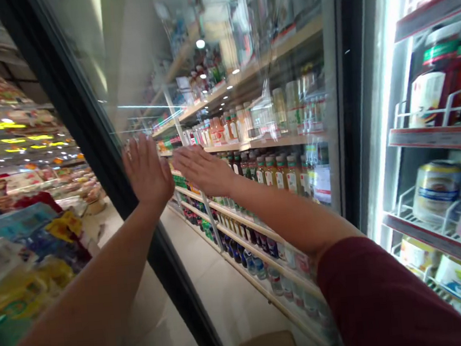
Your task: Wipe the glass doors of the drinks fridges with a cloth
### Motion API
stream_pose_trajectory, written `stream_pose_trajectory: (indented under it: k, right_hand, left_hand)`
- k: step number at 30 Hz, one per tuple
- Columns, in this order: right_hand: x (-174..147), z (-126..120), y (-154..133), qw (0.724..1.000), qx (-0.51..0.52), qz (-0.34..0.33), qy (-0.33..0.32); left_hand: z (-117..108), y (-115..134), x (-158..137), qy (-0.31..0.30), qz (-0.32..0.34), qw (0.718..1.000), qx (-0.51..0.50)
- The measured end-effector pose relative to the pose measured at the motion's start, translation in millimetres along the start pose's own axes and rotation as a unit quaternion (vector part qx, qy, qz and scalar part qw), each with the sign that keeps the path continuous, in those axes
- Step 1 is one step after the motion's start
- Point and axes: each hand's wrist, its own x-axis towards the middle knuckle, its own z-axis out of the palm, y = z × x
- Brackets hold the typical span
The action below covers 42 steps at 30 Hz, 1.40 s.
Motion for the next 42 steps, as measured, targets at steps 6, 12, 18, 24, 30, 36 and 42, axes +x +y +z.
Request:
stream_pose_trajectory:
  k: [6,12,18,24,30,36,42]
  right_hand:
    - [30.2,-2.4,24.4,0.966,-0.003,0.219,0.136]
    - [-2.1,15.9,2.4,0.999,0.023,-0.036,0.004]
    - [0.2,-2.4,37.3,0.983,-0.049,0.133,0.113]
    - [-41.8,10.4,7.6,0.996,-0.056,-0.025,0.061]
    - [-58.8,-24.8,47.2,0.975,-0.037,0.202,0.080]
    - [-119.0,-28.8,46.9,0.994,-0.013,0.108,0.004]
    - [-142.9,-51.2,77.4,0.955,-0.088,0.270,0.086]
  left_hand:
    - [7.2,-3.4,-0.4,0.011,0.006,1.000,0.010]
    - [14.4,-7.5,-1.2,0.023,0.008,1.000,0.012]
    - [16.8,-10.8,-1.0,0.017,0.008,1.000,0.012]
    - [17.3,-11.5,-1.2,0.008,0.002,1.000,0.021]
    - [19.5,-13.4,-2.0,0.022,0.017,0.999,0.034]
    - [19.4,-12.8,-1.2,0.024,0.012,0.999,0.022]
    - [13.4,-9.8,-0.4,0.018,0.004,1.000,-0.001]
